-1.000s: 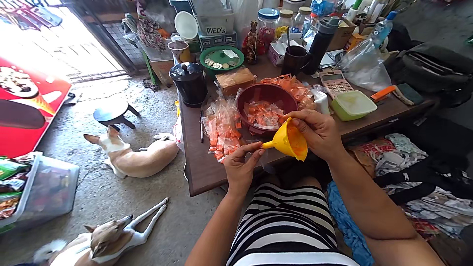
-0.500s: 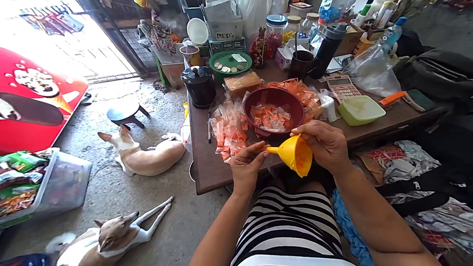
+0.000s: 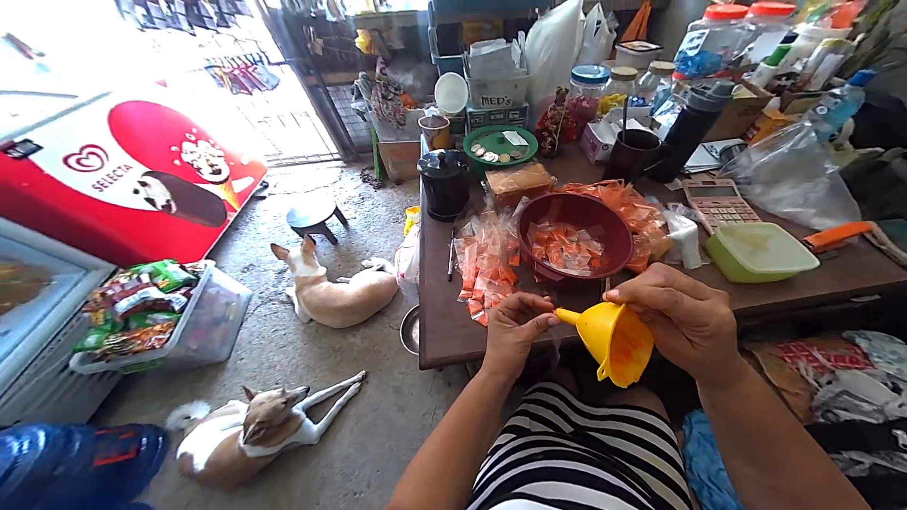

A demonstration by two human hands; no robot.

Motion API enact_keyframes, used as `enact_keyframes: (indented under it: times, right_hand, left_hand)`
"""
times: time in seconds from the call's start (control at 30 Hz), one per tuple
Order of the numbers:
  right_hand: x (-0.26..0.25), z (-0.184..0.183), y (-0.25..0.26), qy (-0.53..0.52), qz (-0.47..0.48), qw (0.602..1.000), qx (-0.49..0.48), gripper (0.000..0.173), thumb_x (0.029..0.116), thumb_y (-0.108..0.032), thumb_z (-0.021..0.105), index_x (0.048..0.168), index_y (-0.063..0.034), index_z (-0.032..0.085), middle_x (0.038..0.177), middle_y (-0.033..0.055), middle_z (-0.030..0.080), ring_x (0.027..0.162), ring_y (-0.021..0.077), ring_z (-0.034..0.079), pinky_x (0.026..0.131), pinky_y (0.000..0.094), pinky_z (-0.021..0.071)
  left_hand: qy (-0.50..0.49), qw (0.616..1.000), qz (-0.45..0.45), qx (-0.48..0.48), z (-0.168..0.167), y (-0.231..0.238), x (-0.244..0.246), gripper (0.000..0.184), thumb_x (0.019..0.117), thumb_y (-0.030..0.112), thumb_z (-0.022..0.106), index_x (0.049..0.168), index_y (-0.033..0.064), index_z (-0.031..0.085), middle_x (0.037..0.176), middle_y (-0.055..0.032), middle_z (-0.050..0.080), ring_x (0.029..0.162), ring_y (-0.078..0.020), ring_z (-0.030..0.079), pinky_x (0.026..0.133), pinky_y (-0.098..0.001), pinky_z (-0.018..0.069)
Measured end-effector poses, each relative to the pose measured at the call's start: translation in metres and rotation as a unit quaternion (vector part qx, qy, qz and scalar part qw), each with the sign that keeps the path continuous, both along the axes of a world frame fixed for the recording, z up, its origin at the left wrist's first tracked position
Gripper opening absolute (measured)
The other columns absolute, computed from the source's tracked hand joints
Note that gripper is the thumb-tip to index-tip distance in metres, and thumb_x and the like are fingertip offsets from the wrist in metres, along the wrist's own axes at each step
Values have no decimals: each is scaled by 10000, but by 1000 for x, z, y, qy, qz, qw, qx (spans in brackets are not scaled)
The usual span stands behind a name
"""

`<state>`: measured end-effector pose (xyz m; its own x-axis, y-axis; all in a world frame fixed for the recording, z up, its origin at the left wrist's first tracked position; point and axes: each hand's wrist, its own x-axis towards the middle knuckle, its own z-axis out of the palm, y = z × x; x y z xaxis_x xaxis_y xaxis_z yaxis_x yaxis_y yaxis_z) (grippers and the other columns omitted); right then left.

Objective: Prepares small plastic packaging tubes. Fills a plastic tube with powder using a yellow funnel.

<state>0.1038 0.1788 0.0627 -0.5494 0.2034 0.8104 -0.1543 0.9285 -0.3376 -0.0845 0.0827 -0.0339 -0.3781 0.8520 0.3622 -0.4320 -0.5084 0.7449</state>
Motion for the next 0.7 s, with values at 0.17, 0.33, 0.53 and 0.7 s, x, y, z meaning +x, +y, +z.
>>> enact_keyframes:
  times: [0.17, 0.33, 0.53, 0.7]
  right_hand:
    - [0, -1, -2, 9, -11, 1000, 5, 227, 1091, -196, 496, 1169, -119, 695, 1014, 23, 667, 990, 44, 625, 895, 162, 499]
    - [2, -3, -2, 13, -15, 1000, 5, 227, 1091, -194, 497, 1168, -113, 695, 1019, 24, 668, 996, 44, 625, 898, 160, 499]
    - [2, -3, -3, 9, -12, 1000, 10, 225, 1091, -181, 491, 1168, -109, 689, 1024, 30, 664, 996, 47, 621, 904, 159, 493]
    - [2, -2, -5, 14, -11, 1000, 24, 216, 1087, -172, 498, 1161, -104, 689, 1022, 34, 669, 993, 52, 624, 898, 159, 494]
  left_hand:
    - [30, 999, 39, -3, 1, -1, 5, 78, 844, 101, 816, 913, 121, 784, 893, 57, 767, 899, -54, 727, 1000, -336, 559]
    - [23, 999, 48, -6, 4, -3, 10, 84, 857, 30, 787, 925, 79, 799, 935, 13, 783, 910, -51, 731, 883, -256, 592]
    - [11, 999, 40, -16, 6, -5, 10, 83, 874, 9, 764, 928, 61, 802, 938, -2, 785, 887, -40, 730, 837, -232, 598]
    - [-45, 998, 2, -38, 5, -5, 11, 52, 873, 76, 786, 916, 91, 811, 904, -4, 784, 862, -67, 738, 856, -270, 603]
